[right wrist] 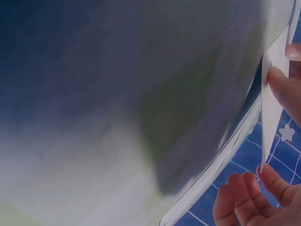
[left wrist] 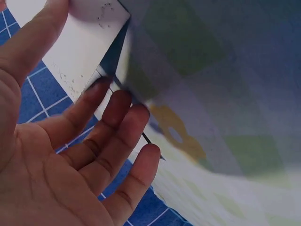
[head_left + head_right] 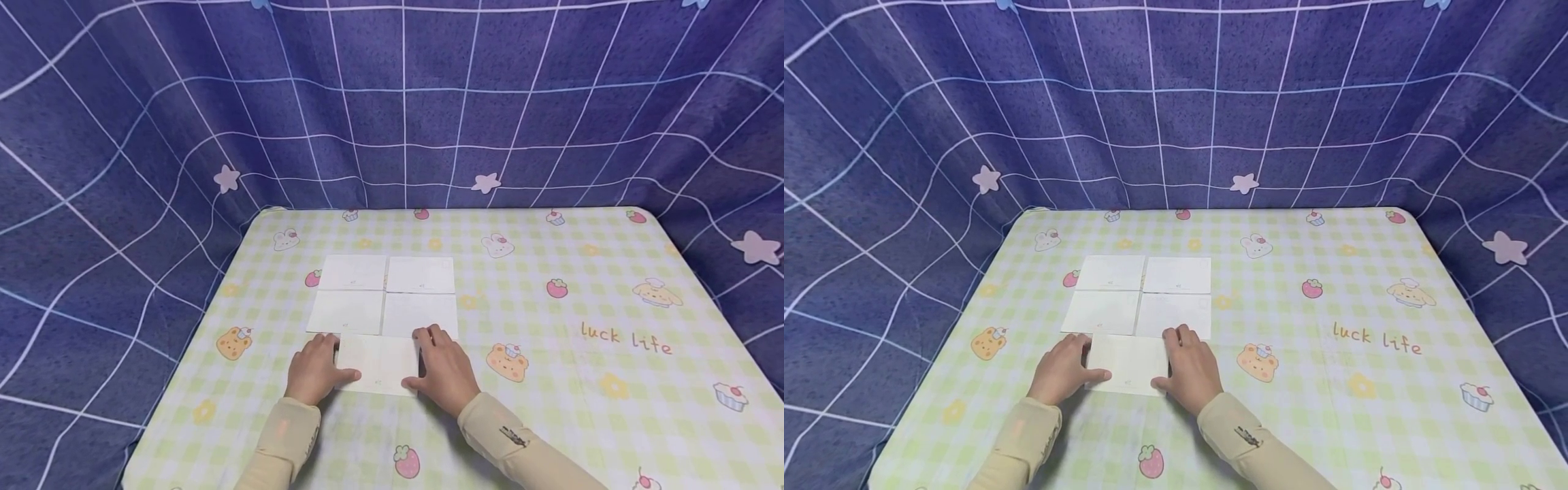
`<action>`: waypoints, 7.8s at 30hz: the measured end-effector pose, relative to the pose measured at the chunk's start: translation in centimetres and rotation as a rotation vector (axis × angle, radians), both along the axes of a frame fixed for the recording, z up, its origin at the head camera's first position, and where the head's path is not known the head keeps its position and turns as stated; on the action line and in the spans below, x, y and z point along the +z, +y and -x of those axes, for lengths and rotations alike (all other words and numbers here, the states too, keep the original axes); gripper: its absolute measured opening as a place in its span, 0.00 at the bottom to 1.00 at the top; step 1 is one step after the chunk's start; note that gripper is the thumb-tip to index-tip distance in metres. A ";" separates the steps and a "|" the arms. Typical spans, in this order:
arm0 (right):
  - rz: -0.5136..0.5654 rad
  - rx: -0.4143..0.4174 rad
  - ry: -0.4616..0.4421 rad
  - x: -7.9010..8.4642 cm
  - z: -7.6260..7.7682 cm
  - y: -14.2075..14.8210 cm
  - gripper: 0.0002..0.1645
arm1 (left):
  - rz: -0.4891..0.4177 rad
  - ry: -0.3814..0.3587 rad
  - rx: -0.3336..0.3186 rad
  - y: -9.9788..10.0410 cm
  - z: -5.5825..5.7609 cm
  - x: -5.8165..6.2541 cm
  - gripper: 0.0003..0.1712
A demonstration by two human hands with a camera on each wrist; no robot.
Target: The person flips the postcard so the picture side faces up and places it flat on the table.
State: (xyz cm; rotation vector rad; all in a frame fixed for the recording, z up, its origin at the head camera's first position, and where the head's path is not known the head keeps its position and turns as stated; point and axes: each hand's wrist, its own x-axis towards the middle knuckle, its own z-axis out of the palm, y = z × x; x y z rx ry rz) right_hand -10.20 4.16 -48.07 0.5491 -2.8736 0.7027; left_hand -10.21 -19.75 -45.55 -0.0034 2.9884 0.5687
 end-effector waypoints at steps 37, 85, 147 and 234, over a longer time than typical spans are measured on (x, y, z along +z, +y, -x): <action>0.132 -0.052 -0.157 -0.1 -0.8 0.3 0.19 | 0.015 0.069 -0.034 -0.2 -0.5 -0.2 0.31; 0.291 -0.235 -0.199 3.2 0.9 8.0 0.18 | 0.032 0.186 -0.166 7.7 2.2 2.8 0.27; 0.284 -0.372 -0.212 3.4 -0.4 14.9 0.19 | -0.023 0.225 -0.297 13.9 3.3 2.4 0.14; 0.540 -0.320 -0.290 2.9 -0.6 16.3 0.15 | -0.376 0.241 -0.270 12.8 2.3 1.7 0.11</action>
